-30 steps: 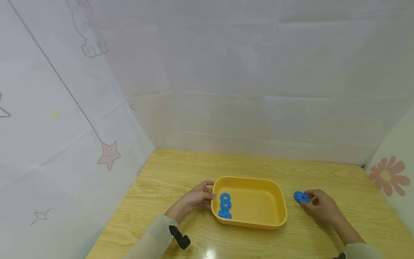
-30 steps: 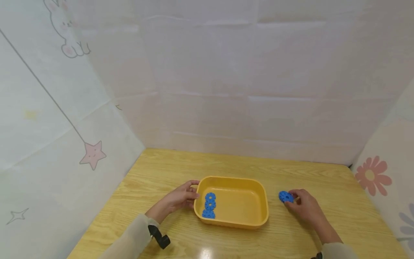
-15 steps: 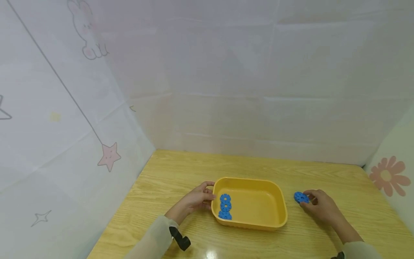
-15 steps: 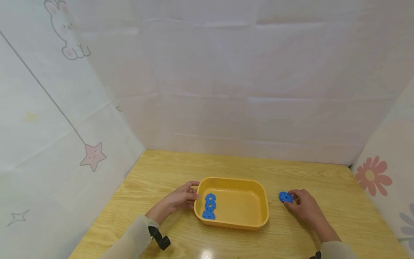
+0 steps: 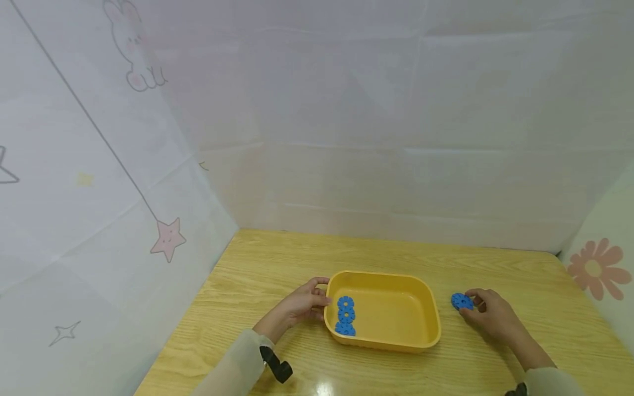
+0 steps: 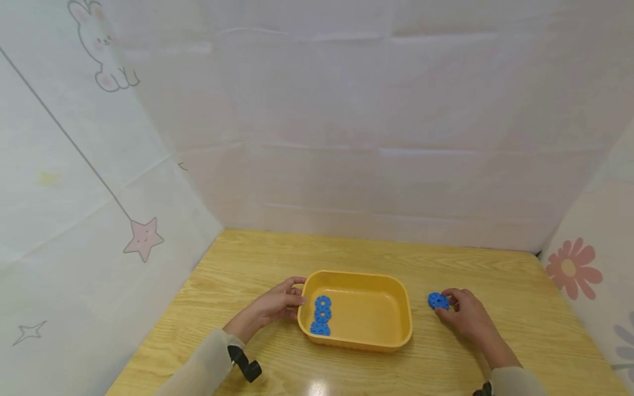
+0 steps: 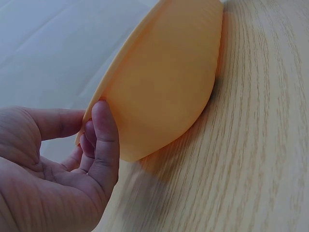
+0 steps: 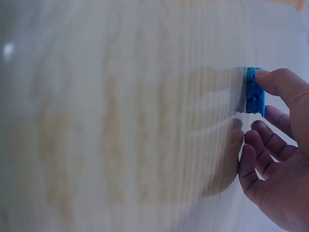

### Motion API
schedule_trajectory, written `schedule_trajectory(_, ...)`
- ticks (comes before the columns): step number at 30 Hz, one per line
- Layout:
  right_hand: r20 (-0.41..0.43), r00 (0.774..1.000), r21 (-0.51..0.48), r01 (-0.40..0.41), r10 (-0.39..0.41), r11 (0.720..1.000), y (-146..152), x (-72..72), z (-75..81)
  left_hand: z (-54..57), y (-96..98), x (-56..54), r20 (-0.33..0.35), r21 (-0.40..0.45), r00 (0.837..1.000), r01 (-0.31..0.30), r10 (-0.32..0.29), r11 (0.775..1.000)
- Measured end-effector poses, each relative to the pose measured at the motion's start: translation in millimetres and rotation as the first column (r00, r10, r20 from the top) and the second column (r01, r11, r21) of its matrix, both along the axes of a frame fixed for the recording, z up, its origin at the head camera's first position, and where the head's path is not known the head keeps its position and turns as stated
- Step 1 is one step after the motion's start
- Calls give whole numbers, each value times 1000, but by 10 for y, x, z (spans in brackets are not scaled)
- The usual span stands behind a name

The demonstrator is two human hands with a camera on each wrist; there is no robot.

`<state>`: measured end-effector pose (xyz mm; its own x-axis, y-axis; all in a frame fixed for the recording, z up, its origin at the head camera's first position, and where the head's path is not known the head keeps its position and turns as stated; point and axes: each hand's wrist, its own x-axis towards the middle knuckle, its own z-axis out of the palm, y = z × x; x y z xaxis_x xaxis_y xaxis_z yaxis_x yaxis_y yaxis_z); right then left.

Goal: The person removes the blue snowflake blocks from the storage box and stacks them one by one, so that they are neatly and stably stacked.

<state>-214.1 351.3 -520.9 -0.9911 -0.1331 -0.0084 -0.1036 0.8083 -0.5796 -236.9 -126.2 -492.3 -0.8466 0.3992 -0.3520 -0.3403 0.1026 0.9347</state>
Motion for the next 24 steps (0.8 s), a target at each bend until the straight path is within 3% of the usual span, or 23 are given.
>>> schedule_trajectory(12, 24, 1000, -21, -4, 4, 1000, 12, -34, 21, 8, 3, 5, 4, -2, 1000, -2, 2, 1000)
schedule_trajectory(17, -45, 999, -35, 6, -7, 999, -55, -29, 77, 36, 14, 12, 7, -11, 1000, -5, 5, 1000)
schedule_trajectory(24, -178, 983, -73, -50, 36, 996, -364, -16, 296, 21, 15, 9, 4, -25, 1000, -13, 13, 1000)
